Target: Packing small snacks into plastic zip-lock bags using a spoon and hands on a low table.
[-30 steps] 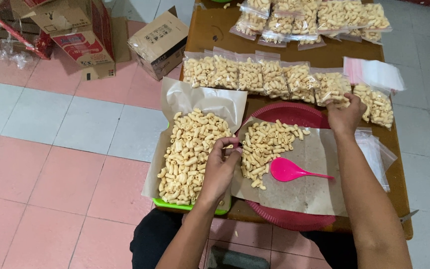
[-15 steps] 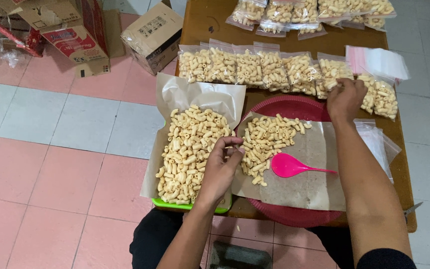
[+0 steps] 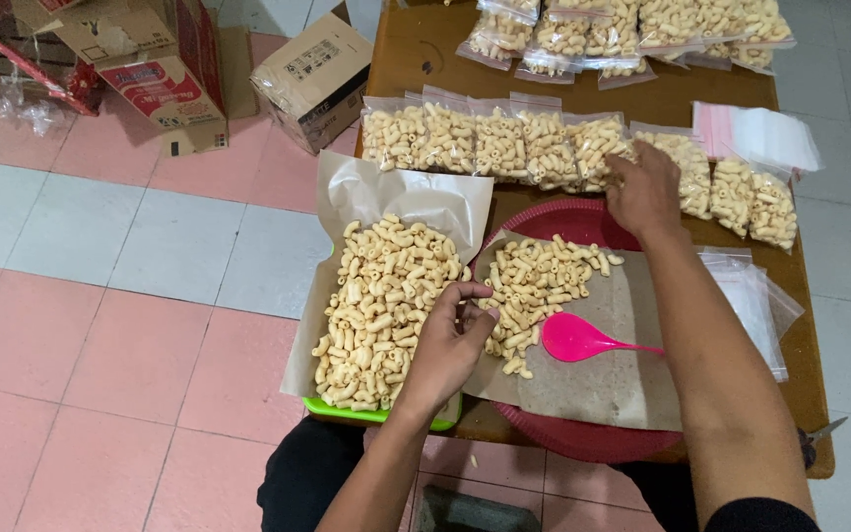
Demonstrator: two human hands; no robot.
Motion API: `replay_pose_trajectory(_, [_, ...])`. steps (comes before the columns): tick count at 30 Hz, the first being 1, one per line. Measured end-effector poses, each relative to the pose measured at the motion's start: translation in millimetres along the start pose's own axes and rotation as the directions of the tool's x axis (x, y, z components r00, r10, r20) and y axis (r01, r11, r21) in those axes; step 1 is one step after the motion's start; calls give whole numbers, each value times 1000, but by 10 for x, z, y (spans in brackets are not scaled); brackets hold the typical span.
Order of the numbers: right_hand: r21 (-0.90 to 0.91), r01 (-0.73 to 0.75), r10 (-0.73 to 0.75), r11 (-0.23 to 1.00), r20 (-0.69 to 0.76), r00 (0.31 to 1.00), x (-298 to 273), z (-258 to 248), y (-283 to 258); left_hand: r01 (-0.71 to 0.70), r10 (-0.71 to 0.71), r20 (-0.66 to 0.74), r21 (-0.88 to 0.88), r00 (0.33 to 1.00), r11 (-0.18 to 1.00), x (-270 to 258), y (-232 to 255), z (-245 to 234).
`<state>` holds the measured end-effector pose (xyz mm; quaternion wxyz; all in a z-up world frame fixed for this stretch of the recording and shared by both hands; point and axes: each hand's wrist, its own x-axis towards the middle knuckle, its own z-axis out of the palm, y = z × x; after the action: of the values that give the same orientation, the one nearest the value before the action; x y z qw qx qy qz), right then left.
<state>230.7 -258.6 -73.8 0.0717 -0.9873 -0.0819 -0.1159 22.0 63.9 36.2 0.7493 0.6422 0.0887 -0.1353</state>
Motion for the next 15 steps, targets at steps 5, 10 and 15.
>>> replay_pose_trajectory(5, [26, -32, 35, 999, -105, 994, 48, 282, 60, -33, 33, 3, 49, 999, 998, 16, -57, -10])
replay_pose_trajectory(10, [150, -28, 57, 988, -191, 980, 12, 416, 232, -61, 61, 10, 83, 998, 995, -2, -75, -39])
replay_pose_trajectory(15, [99, 112, -86, 989, -241, 967, -235, -355, -374, -87, 86, 13, 92, 996, 992, -14, -131, -37])
